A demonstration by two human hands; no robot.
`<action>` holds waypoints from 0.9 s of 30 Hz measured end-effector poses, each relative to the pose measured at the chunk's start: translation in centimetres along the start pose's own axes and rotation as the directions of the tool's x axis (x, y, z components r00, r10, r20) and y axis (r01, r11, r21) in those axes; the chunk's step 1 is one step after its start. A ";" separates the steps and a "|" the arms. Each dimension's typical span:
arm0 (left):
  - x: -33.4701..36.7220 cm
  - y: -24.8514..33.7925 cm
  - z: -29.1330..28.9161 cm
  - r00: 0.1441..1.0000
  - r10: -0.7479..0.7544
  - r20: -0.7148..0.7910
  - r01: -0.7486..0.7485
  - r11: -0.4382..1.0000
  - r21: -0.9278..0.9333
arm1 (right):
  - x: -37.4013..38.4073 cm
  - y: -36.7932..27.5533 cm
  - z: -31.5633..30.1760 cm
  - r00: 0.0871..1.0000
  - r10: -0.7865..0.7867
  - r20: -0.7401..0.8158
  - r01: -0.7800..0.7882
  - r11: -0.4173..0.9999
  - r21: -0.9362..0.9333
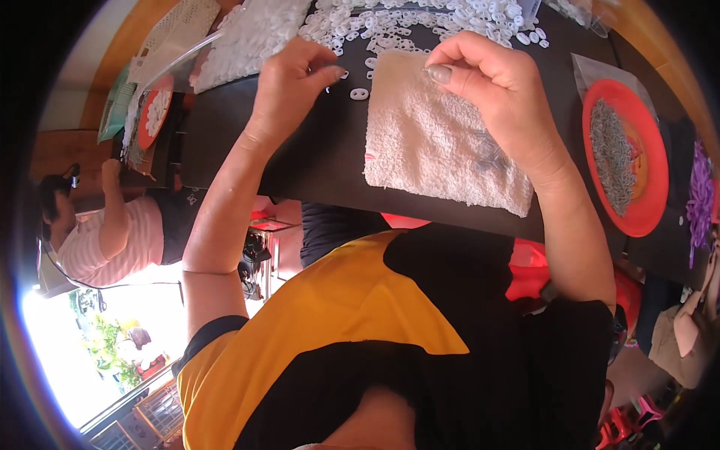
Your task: Assembling small plastic components by manually inserting tiny metal pins.
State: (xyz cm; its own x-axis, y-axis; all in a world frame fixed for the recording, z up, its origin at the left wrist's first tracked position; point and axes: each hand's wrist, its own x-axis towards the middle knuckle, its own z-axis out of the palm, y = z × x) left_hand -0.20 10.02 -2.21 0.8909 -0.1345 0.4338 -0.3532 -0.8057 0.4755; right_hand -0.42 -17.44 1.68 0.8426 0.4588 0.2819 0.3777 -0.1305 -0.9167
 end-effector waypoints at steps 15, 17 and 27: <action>-0.3 0.6 1.3 0.996 0.069 0.054 -0.073 0.995 0.064 | -0.2 0.2 0.0 1.000 0.010 0.012 -0.011 0.996 0.089; -0.3 1.6 1.4 0.999 -0.012 0.053 0.028 0.948 -0.317 | -0.1 0.3 0.1 1.000 0.007 -0.008 -0.006 0.994 0.107; 1.2 11.7 2.4 0.988 -0.130 0.083 0.143 0.571 -0.809 | 0.3 0.3 0.4 0.967 -0.024 -0.253 0.072 0.981 0.180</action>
State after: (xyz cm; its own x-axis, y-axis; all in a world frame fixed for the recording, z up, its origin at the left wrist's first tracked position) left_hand -2.55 -0.96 2.04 0.9499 -0.0758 0.3031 -0.3049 -0.0126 0.9523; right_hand -0.25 -16.98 1.32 0.9030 0.2241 0.3665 0.3620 0.0626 -0.9301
